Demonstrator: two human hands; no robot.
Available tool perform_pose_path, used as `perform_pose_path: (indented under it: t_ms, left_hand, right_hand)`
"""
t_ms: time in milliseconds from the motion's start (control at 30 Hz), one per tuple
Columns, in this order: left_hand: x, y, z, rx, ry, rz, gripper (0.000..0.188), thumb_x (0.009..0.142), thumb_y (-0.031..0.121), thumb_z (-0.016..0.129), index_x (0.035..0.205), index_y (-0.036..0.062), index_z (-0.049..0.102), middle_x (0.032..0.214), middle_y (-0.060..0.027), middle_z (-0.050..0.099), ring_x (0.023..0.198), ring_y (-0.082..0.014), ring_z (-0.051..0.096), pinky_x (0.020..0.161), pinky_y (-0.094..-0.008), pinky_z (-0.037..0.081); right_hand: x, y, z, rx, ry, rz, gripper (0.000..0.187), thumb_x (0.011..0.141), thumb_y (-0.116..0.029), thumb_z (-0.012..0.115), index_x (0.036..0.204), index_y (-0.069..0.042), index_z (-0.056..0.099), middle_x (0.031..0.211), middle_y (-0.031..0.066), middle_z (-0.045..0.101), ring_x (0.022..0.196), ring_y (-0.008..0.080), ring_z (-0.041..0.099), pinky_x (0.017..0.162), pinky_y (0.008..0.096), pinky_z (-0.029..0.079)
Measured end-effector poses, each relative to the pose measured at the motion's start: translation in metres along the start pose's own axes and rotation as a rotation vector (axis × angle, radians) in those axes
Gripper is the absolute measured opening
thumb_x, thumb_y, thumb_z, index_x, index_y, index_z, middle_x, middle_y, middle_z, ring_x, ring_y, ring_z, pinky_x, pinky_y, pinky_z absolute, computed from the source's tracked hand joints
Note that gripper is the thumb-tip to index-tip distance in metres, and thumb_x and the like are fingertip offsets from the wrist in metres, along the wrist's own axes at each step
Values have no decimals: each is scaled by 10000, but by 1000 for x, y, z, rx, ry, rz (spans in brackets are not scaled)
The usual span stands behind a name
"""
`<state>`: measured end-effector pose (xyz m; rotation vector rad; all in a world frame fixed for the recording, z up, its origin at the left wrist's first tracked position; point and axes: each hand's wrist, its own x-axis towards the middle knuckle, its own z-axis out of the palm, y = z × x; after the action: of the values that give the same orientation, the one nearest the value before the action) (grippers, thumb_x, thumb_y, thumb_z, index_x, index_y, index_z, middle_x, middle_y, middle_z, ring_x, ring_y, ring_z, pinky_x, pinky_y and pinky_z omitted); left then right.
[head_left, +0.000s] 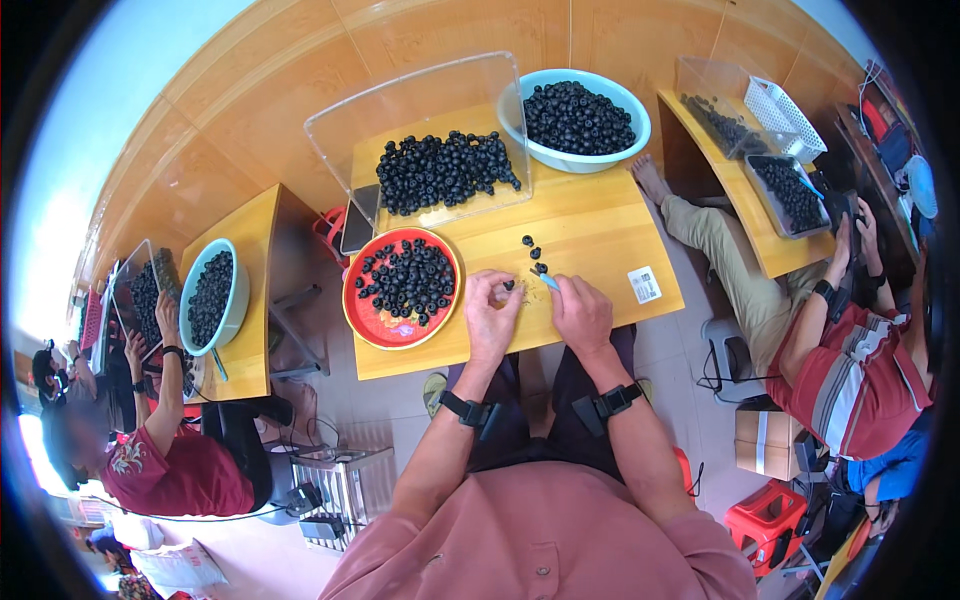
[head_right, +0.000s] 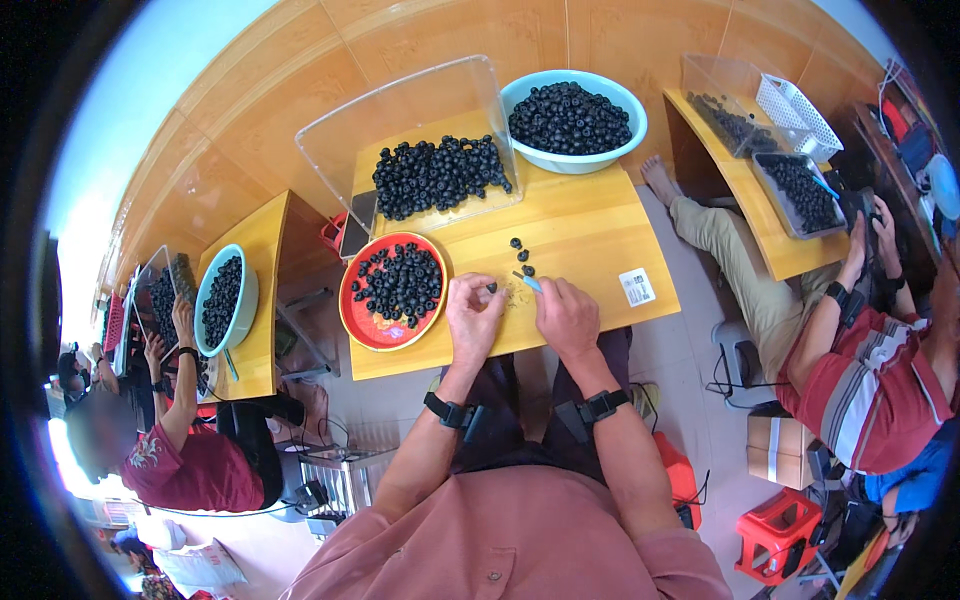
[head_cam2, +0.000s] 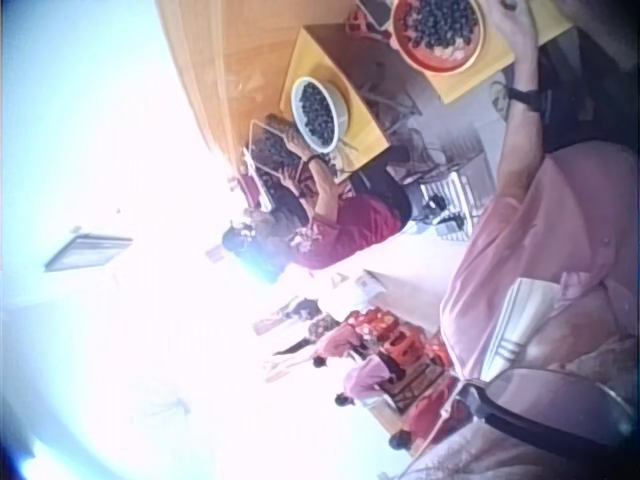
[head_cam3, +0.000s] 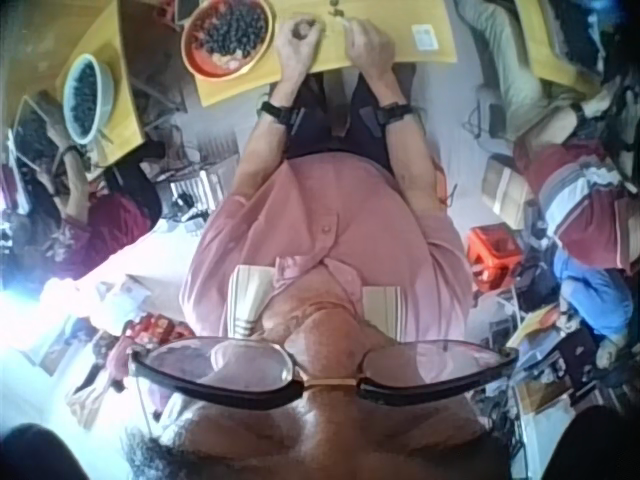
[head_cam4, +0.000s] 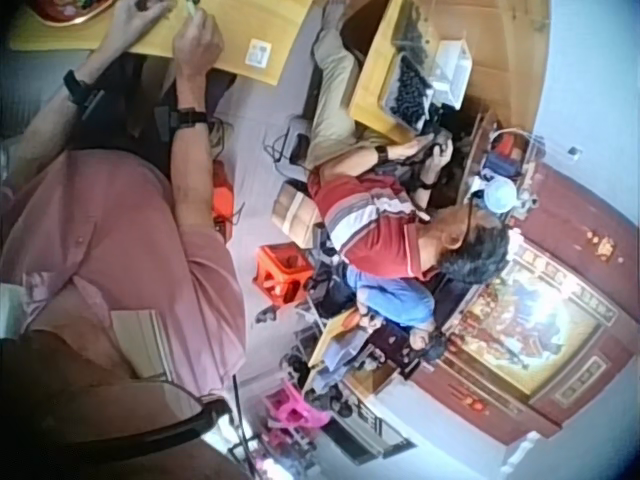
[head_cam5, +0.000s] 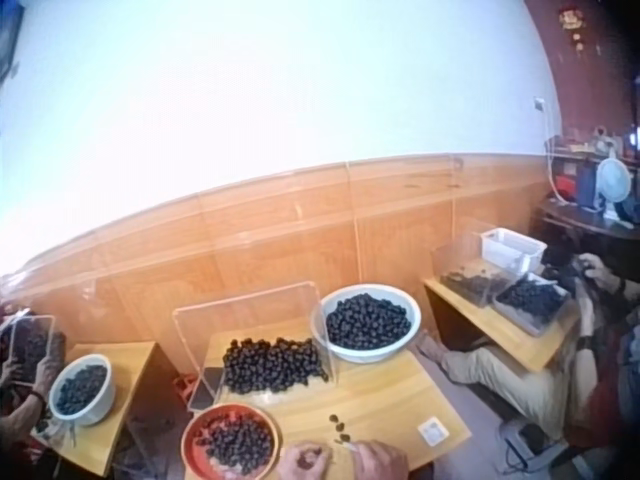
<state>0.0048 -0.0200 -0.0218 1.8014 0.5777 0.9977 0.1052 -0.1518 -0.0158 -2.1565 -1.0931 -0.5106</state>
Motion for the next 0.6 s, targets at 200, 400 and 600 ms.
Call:
perform_pose_path:
  t_ms: [200,400,600]
  left_hand:
    - [-2,-3,-3,54,-25,-42,247,835,-21,789,1065,22,710,1008,-90,677,813,-164,675,674,-283,531]
    - [0,0,-1,9,-44,-31,235,844,-22,781,1065,15,710,982,-99,689,837,-175,694,707,-291,557]
    - [0,-2,1,-6,-44,-86,299,840,-21,794,1119,9,691,963,-83,692,838,-151,682,731,-281,556]
  right_hand:
    - [1,-2,-2,6,-6,-11,129,913,-157,682,1010,-73,674,787,97,609,698,313,644,613,437,514]
    - [2,-2,-1,49,20,13,128,897,-146,690,1002,-74,674,788,99,610,695,314,645,613,439,513]
    - [-1,-14,-1,74,19,-9,126,884,-126,705,994,-68,685,777,111,620,684,332,643,603,441,503]
